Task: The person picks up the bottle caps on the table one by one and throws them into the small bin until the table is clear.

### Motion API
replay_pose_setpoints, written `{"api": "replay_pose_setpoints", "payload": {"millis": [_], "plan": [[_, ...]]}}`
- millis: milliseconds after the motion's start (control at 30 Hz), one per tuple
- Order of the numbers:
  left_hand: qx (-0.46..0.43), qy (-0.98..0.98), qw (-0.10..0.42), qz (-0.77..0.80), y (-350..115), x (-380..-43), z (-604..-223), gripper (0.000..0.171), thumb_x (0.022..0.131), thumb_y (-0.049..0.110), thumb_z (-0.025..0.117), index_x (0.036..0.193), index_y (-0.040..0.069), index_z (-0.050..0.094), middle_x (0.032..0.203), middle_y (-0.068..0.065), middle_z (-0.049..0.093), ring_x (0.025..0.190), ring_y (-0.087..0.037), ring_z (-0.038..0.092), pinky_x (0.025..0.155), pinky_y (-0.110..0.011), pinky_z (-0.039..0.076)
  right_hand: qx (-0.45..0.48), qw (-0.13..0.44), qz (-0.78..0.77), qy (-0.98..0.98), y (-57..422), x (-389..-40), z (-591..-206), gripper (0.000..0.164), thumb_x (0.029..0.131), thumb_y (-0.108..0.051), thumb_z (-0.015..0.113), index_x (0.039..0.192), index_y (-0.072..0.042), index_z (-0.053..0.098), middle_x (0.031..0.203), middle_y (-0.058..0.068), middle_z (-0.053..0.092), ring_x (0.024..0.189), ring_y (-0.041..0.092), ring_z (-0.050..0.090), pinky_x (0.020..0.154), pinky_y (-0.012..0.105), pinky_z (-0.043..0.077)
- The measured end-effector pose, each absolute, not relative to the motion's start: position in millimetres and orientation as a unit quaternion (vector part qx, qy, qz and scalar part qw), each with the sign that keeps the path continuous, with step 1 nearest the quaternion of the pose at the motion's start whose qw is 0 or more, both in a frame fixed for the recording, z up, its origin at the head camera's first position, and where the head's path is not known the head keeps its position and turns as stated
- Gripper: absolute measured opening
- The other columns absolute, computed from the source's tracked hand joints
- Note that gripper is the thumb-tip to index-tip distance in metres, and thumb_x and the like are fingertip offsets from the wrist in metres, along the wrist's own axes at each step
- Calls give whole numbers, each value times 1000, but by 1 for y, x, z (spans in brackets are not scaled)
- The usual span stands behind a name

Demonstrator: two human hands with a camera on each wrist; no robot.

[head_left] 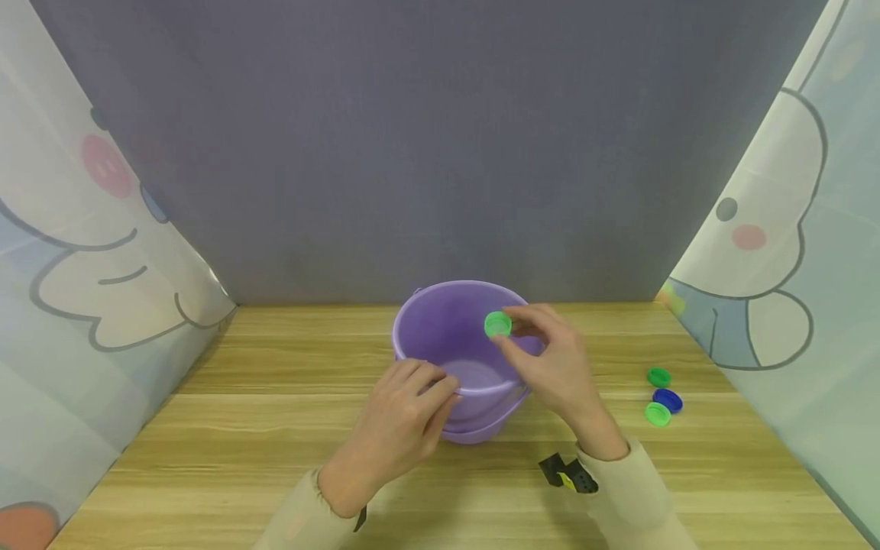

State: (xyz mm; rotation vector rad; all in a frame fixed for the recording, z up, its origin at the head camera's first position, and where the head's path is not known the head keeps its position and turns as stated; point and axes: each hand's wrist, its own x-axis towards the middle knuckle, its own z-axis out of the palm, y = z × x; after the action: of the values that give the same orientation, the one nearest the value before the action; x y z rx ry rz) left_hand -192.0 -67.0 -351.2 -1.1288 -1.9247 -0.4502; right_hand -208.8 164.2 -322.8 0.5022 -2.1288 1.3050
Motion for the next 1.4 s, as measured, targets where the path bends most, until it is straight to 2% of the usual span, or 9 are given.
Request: {"api": "replay_pose_setpoints", "payload": {"millis": [367,600,1400], "plan": [[-444,-775,414,-177,-67,-192,-351,6,94,15,67,98,10,70,93,-1,67,88,-21,63,81,-36,54,193,298,497,-791,163,-211,-323,34,80,-2,83,113,1,73,100,8,69,91,17,68,88,18,52],[-436,-790,392,-178,-67,-192,-351,10,97,18,65,98,10,70,94,-1,67,90,-21,62,82,-36,53,208,306,504,-781,164,-212,-324,34,79,2,83,111,3,73,99,8,70,90,15,67,89,18,53],[-438,-792,388,-172,-68,-190,-350,8,95,17,67,98,11,71,94,-1,67,90,-21,62,83,-35,53,211,299,522,-771,172,-212,-320,33,79,6,81,110,6,72,103,12,68,91,9,65,90,18,53]]}}
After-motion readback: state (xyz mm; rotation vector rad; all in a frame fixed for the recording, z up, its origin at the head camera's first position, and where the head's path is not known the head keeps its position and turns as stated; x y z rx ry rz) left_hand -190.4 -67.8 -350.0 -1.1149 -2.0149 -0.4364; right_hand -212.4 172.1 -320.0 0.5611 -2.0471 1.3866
